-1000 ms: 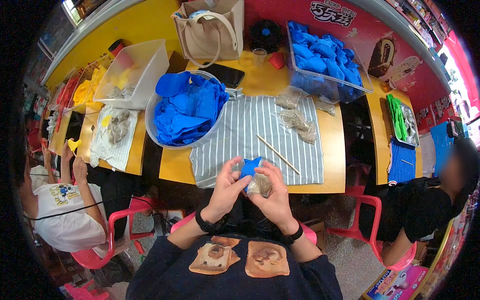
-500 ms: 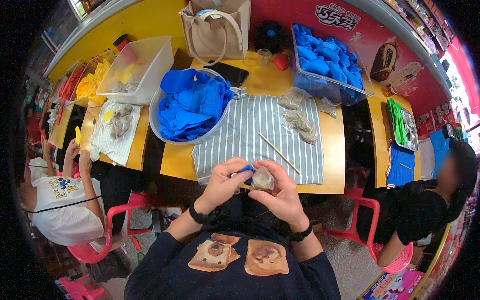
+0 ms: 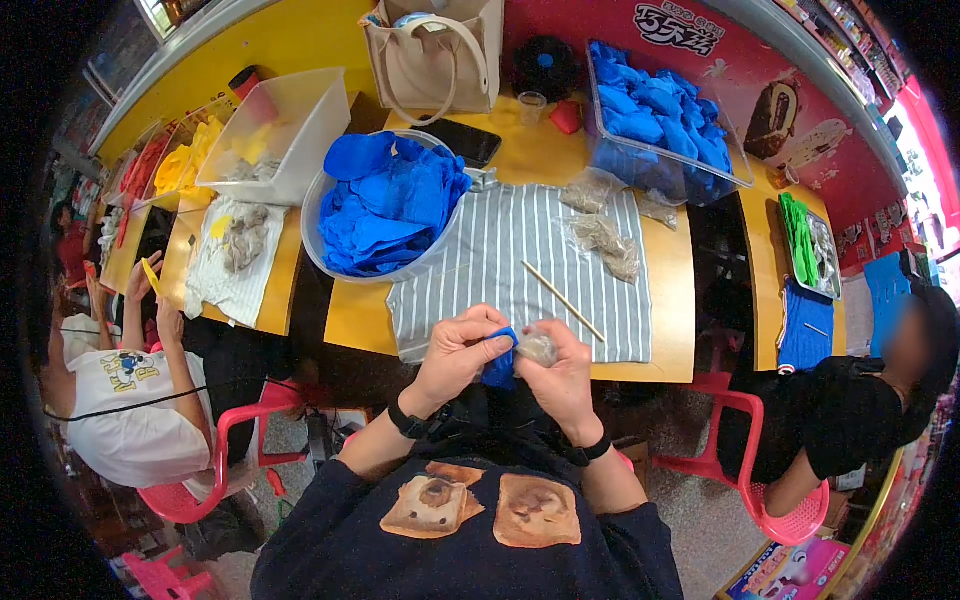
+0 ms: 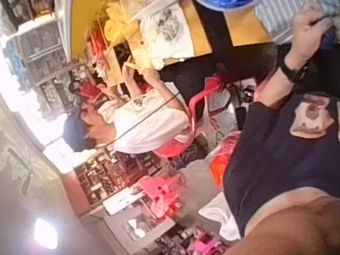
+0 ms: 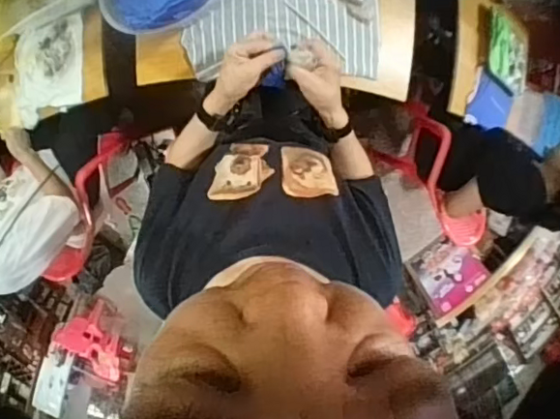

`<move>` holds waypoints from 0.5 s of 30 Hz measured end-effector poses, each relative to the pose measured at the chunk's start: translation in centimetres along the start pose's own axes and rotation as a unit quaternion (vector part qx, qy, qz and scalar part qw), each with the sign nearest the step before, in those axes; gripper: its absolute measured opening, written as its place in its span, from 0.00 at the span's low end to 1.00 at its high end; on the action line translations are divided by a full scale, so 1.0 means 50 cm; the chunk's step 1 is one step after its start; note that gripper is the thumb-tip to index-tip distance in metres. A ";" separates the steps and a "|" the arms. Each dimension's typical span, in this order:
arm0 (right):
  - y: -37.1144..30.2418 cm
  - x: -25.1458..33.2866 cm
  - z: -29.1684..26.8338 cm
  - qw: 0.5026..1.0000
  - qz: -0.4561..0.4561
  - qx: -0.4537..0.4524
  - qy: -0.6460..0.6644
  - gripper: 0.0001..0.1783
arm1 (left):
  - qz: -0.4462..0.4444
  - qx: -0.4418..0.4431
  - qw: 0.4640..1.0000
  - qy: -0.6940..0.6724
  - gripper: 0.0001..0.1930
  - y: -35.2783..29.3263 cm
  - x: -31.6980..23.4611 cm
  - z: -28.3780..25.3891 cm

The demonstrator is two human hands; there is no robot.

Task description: The person sits at a table and repeatedly stuffs small amounts of a beige granular material into blue fabric pouches. They manipulate the pouches by hand, folding the tops to secure the contents, and place the finished items into a clear plastic container. The workspace includes a bowl of blue pouches, a pile of the granular material, and a striped cloth.

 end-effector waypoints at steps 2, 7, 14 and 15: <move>0.002 -0.008 0.003 0.999 0.011 0.027 -0.027 0.15 | -0.006 -0.015 0.999 0.038 0.04 0.004 0.019 -0.002; 0.010 -0.002 0.004 0.991 0.012 0.044 -0.127 0.17 | -0.010 -0.024 0.997 0.068 0.04 -0.002 0.028 0.013; 0.004 0.038 -0.022 0.979 -0.015 0.162 0.125 0.27 | -0.059 -0.053 0.989 -0.121 0.06 0.010 0.031 -0.003; 0.004 0.036 -0.023 0.984 -0.025 0.152 0.085 0.28 | -0.068 -0.052 0.985 -0.151 0.06 0.009 0.027 0.000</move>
Point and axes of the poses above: each hand's wrist, its own y-axis towards the middle knuckle, its own z-axis out of the palm, x = y × z, the point moved 1 cm from there along y, towards the middle knuckle, and after that the axes turned 13 degrees about x, right-handed, at the moved point
